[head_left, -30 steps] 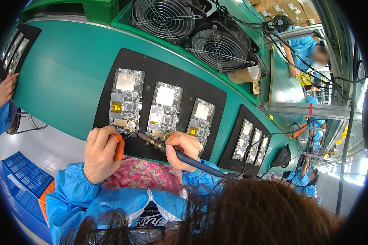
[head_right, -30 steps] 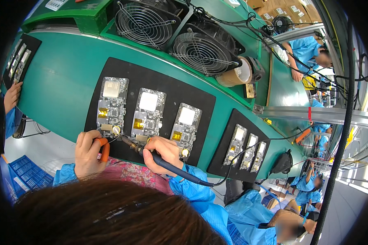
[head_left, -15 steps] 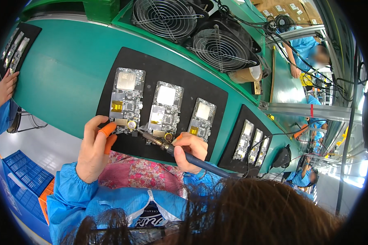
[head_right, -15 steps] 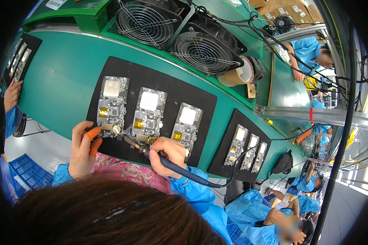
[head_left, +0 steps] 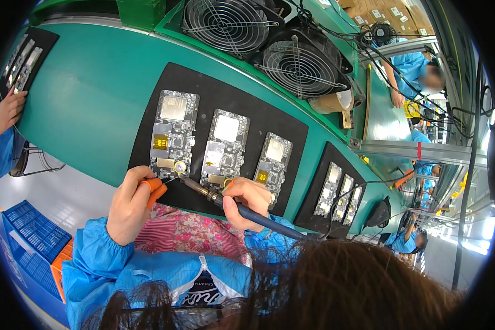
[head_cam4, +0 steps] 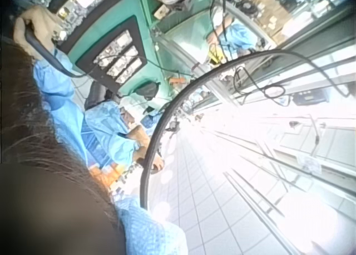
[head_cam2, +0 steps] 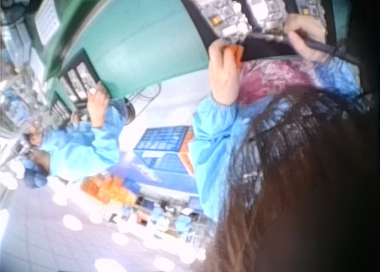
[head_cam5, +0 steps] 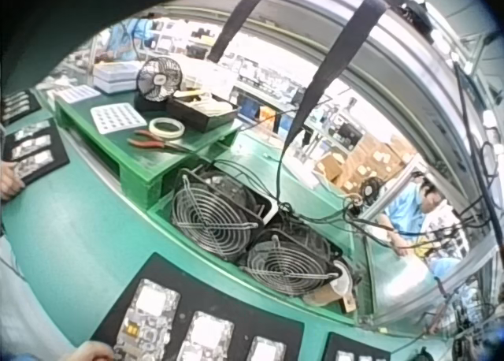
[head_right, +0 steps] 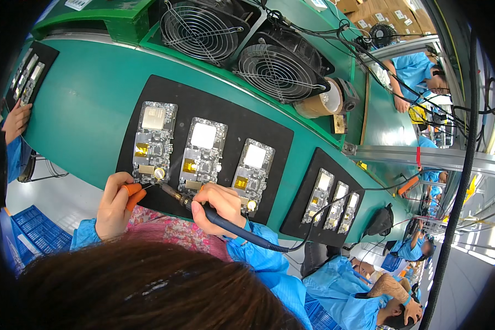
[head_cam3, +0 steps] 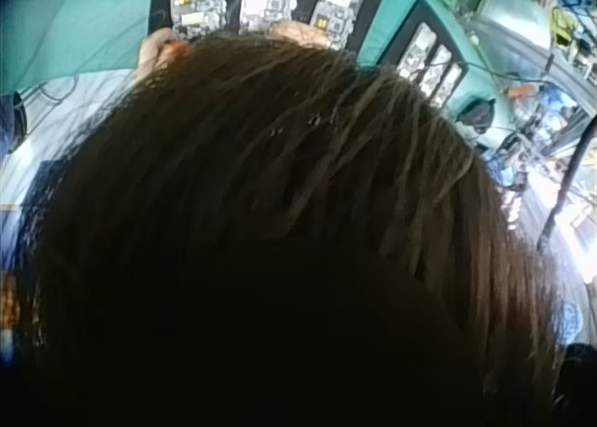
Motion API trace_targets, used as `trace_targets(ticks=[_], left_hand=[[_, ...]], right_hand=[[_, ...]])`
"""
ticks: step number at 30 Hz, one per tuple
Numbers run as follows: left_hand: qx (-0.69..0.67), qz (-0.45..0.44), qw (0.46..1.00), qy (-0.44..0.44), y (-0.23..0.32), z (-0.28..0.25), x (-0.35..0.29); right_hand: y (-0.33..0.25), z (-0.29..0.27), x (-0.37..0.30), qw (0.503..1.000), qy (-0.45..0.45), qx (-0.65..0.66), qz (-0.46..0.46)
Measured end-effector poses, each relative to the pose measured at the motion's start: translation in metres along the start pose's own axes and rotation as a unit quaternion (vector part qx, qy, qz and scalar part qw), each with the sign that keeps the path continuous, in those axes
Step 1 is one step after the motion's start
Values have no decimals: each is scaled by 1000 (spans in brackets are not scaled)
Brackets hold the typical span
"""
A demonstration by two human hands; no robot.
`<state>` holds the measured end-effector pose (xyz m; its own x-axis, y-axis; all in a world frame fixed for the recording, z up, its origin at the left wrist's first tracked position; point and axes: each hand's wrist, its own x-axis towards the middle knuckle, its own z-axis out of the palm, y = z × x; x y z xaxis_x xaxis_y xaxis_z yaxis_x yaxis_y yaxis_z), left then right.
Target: The person solders electronic components onto printed circuit boards using a soldering iron and solder wire.
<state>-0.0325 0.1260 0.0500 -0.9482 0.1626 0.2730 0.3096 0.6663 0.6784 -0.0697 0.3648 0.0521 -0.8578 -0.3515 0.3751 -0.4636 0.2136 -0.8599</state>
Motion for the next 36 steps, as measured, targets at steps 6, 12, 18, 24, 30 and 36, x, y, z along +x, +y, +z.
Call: trace_targets(ticks=[6, 12, 18, 24, 30, 36], left_hand=[[14, 3, 1000, -2, -1, 1, 3], [13, 7, 1000, -27, -3, 3, 2], [18, 3, 999, -35, -6, 12, 6], [-44, 0, 999, -31, -2, 8, 6], [133, 133, 976, 105, -6, -12, 5], [15, 90, 985, 145, 8, 14, 7]], right_hand=[[2, 1, 0, 1000, -13, -14, 5], [3, 1, 0, 1000, -17, -8, 8], [4, 1, 0, 1000, -19, -7, 8], [2, -2, 0, 1000, -13, 1, 1], [-13, -25, -15, 998, 63, 4, 3], [-2, -54, -42, 987, 158, -6, 19]])
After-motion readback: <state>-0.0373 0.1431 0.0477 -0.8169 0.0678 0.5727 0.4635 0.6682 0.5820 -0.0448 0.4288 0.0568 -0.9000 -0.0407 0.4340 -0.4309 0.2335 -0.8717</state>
